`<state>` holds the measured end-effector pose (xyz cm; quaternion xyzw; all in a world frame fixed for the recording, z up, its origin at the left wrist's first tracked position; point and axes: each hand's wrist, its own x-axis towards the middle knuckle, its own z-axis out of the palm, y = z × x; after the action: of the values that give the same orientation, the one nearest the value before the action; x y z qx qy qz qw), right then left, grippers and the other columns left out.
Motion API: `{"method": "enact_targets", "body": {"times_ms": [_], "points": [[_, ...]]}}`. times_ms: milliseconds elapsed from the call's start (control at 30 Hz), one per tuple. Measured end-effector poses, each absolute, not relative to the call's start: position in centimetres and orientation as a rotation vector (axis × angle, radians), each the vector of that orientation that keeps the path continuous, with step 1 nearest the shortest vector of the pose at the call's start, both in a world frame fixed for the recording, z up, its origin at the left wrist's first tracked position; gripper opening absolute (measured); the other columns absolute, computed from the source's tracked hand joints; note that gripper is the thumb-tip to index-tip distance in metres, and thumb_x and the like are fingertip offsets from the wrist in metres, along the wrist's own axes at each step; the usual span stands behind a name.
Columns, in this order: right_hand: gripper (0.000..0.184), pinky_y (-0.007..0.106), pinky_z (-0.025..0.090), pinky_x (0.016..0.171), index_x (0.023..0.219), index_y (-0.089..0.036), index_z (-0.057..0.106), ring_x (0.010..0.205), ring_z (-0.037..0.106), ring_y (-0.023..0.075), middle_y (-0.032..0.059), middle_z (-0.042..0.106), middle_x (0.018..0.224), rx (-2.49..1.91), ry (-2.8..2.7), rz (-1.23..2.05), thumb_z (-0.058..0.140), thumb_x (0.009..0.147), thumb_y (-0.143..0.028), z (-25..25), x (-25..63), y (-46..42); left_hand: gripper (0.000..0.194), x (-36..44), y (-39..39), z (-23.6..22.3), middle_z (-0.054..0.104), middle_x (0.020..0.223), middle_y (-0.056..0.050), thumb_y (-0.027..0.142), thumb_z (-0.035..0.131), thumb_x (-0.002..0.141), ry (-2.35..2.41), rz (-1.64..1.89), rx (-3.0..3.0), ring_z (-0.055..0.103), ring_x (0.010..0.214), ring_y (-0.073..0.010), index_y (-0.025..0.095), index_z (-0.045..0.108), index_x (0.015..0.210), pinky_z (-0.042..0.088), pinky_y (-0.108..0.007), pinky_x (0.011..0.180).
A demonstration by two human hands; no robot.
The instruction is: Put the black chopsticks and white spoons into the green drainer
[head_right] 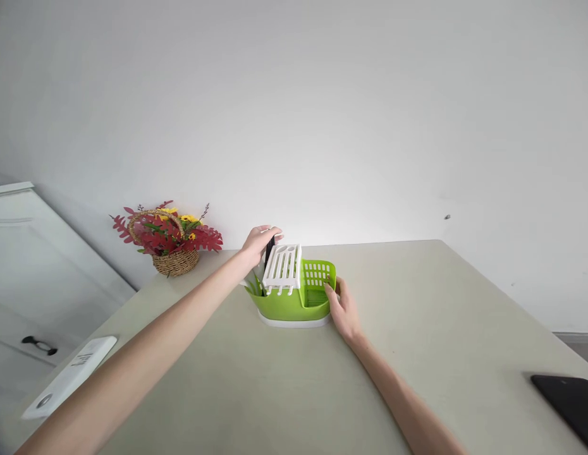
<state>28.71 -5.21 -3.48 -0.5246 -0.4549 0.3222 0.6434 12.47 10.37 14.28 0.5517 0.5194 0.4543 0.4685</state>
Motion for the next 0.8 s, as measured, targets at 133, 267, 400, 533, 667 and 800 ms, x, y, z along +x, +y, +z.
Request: {"method": "enact_targets", "body": {"times_ms": [133, 267, 400, 533, 667, 800], "points": [[0.049, 0.044, 0.047, 0.106, 0.125, -0.024, 0.061, 0.125, 0.062, 0.0301, 0.01, 0.07, 0.131, -1.196, -1.044, 0.724, 0.051, 0.098, -0.063, -3.7, 28.7, -5.0, 0.025, 13.2, 11.1, 13.8, 0.075, 0.084, -0.009, 0.017, 0.086, 0.068, 1.191, 0.994, 1.307, 0.078, 0.089, -0.0232, 0.017, 0.065, 0.082, 0.057, -0.028, 0.073], [0.048, 0.044, 0.046, 0.106, 0.125, -0.024, 0.061, 0.123, 0.062, 0.03, 0.0104, 0.069, 0.132, -1.209, -1.048, 0.724, 0.051, 0.099, -0.063, -3.8, 28.8, -4.8, 0.018, 13.3, 11.3, 13.4, 0.079, 0.089, -0.012, 0.019, 0.084, 0.073, 1.178, 0.904, 1.292, 0.077, 0.08, -0.0232, 0.015, 0.068, 0.08, 0.059, -0.031, 0.067], [0.048, 0.044, 0.047, 0.104, 0.124, -0.024, 0.061, 0.12, 0.062, 0.0293, 0.0099, 0.07, 0.131, -1.22, -1.043, 0.726, 0.051, 0.098, -0.063, -3.6, 28.9, -4.9, 0.019, 13.0, 11.3, 13.2, 0.082, 0.104, -0.015, 0.025, 0.078, 0.085, 1.175, 0.858, 1.328, 0.077, 0.079, -0.0221, 0.016, 0.066, 0.096, 0.059, -0.031, 0.065], [0.047, 0.042, 0.047, 0.103, 0.122, -0.024, 0.062, 0.12, 0.063, 0.0292, 0.0094, 0.07, 0.131, -1.227, -1.039, 0.72, 0.052, 0.098, -0.063, -3.5, 28.9, -5.0, 0.02, 12.5, 11.2, 13.0, 0.082, 0.109, -0.014, 0.03, 0.071, 0.093, 1.147, 0.825, 1.402, 0.076, 0.075, -0.0205, 0.018, 0.061, 0.106, 0.057, -0.031, 0.066], [0.048, 0.041, 0.047, 0.103, 0.123, -0.024, 0.062, 0.121, 0.063, 0.0289, 0.0085, 0.071, 0.13, -1.232, -1.04, 0.722, 0.052, 0.097, -0.063, -3.7, 28.9, -4.9, 0.019, 12.2, 11.1, 12.7, 0.083, 0.101, -0.012, 0.034, 0.066, 0.098, 1.12, 0.821, 1.483, 0.075, 0.078, -0.0199, 0.019, 0.061, 0.108, 0.057, -0.031, 0.074], [0.045, 0.04, 0.047, 0.101, 0.118, -0.025, 0.063, 0.117, 0.063, 0.0287, 0.0073, 0.072, 0.125, -1.239, -1.04, 0.733, 0.052, 0.097, -0.064, -3.9, 29.0, -5.0, 0.021, 11.9, 11.0, 12.4, 0.083, 0.099, -0.011, 0.038, 0.054, 0.106, 1.083, 0.829, 1.559, 0.075, 0.078, -0.0193, 0.018, 0.062, 0.102, 0.057, -0.031, 0.077]]}}
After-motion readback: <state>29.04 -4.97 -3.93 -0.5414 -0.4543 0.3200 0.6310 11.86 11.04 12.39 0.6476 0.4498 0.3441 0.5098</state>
